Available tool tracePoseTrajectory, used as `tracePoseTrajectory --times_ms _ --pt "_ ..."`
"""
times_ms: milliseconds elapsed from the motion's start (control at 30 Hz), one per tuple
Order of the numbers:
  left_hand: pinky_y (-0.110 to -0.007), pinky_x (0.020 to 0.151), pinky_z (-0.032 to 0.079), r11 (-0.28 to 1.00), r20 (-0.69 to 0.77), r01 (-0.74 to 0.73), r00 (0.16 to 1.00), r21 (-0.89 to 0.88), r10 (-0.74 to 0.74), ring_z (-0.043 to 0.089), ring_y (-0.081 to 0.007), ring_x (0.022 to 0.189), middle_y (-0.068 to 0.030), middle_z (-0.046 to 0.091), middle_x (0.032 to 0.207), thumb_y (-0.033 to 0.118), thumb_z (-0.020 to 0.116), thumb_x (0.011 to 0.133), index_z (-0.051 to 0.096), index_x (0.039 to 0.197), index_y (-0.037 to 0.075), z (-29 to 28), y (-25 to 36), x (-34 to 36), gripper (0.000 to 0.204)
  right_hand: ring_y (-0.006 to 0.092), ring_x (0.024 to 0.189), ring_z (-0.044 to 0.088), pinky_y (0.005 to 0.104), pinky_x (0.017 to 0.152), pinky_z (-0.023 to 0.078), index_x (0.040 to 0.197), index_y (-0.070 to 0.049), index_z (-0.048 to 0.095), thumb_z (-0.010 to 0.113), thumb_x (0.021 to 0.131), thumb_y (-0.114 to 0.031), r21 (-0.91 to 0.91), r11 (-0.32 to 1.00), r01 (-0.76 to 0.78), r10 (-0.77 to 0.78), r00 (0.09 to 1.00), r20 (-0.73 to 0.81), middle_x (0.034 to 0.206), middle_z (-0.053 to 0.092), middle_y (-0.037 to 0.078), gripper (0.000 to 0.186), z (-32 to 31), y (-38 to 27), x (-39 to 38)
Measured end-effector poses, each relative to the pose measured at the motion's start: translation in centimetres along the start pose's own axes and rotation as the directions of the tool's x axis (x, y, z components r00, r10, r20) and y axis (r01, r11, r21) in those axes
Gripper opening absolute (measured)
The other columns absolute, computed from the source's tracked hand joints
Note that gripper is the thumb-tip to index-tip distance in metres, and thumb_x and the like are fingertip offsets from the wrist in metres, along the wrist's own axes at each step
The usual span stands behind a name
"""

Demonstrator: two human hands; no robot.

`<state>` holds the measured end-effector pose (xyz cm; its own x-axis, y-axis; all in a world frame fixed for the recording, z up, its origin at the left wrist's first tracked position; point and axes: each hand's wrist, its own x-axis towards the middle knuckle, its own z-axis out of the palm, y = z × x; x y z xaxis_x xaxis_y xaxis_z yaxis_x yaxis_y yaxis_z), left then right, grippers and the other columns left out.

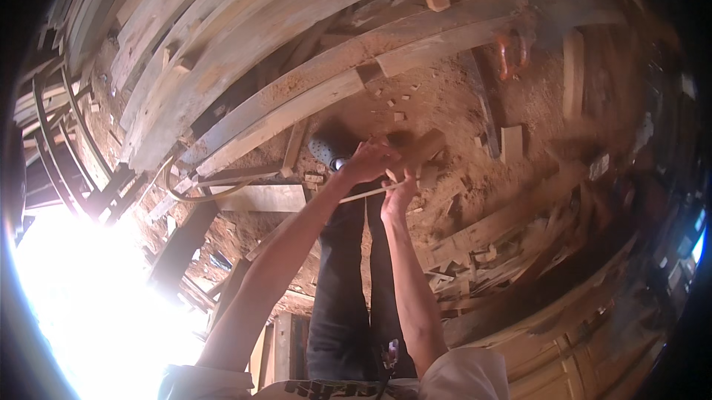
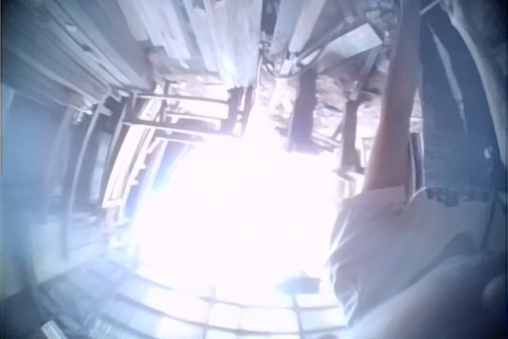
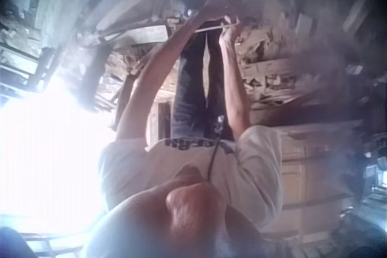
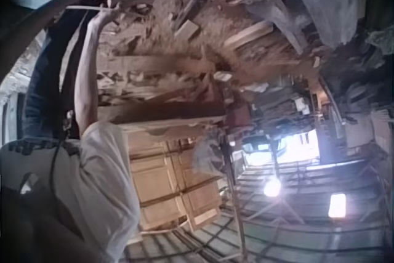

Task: The person positions a small wooden plank on a cluttered workbench and uses a hand saw to cut it. The person holds the plank steady with one hand while sawing with the other, producing sawdust. The cut piece is separated from the plank.

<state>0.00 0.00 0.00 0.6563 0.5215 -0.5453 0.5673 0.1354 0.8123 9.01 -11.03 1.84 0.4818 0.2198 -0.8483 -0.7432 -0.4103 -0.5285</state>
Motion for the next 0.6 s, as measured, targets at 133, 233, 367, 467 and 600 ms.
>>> tracePoseTrajectory --times_ms 133,233,367,467,600 --pt "-0.046 0.089 0.051 0.994 -0.279 0.038 0.96 0.098 -0.009 0.065 -0.0366 0.098 -0.0189 0.067 0.105 0.017 0.059 0.091 0.07 0.12 0.016 2.3 -0.7 -1.4 0.031 0.0182 0.095 0.054 0.0366 0.074 0.046 0.12 -0.009 0.053 0.047 0.101 -0.033 -0.058 0.99 0.129 -0.141 0.922 -0.36 0.119 0.054 0.007 0.032 -3.1 1.8 2.4" --pt "-0.047 0.084 0.052 0.994 -0.33 0.1 0.938 -0.031 -0.105 0.065 -0.0384 0.091 -0.0175 0.066 0.096 0.013 0.057 0.089 0.072 0.116 0.016 3.0 -3.0 -1.5 0.031 0.0191 0.086 0.055 0.0374 0.074 0.047 0.118 -0.007 0.054 0.046 0.101 -0.034 0.012 0.997 0.083 -0.064 0.85 -0.523 0.111 0.055 0.009 0.033 -6.7 1.0 6.2" --pt "-0.045 0.082 0.053 0.969 -0.289 0.241 0.926 -0.048 -0.244 0.065 -0.0335 0.09 -0.0145 0.065 0.092 0.006 0.057 0.084 0.073 0.107 0.015 0.5 -7.4 -6.8 0.029 0.0218 0.086 0.06 0.0388 0.075 0.051 0.118 -0.005 0.056 0.048 0.101 -0.036 0.05 0.998 -0.044 0.059 0.93 -0.363 0.103 0.056 0.01 0.036 -8.7 0.7 6.4" --pt "-0.046 0.092 0.049 0.995 -0.273 0.06 0.961 0.084 -0.035 0.06 -0.0357 0.107 -0.0171 0.061 0.113 0.015 0.064 0.086 0.061 0.131 0.015 -1.2 -6.7 -9.6 0.045 0.0202 0.086 0.061 0.0332 0.067 0.054 0.112 -0.004 0.054 0.055 0.098 -0.022 0.086 0.993 -0.084 0.09 0.993 -0.075 0.099 0.055 0.008 0.024 -6.9 0.9 4.5" --pt "-0.049 0.097 0.047 0.982 -0.131 -0.041 0.989 0.182 0.066 0.055 -0.0394 0.118 -0.0196 0.057 0.124 0.023 0.071 0.087 0.04 0.15 0.012 1.1 -3.1 -10.6 0.071 0.024 0.101 0.063 0.0423 0.087 0.055 0.117 -0.005 0.057 0.07 0.091 -0.037 -0.154 0.98 -0.128 0.141 0.987 0.076 0.103 0.058 0.008 0.044 -2.4 2.2 1.6"
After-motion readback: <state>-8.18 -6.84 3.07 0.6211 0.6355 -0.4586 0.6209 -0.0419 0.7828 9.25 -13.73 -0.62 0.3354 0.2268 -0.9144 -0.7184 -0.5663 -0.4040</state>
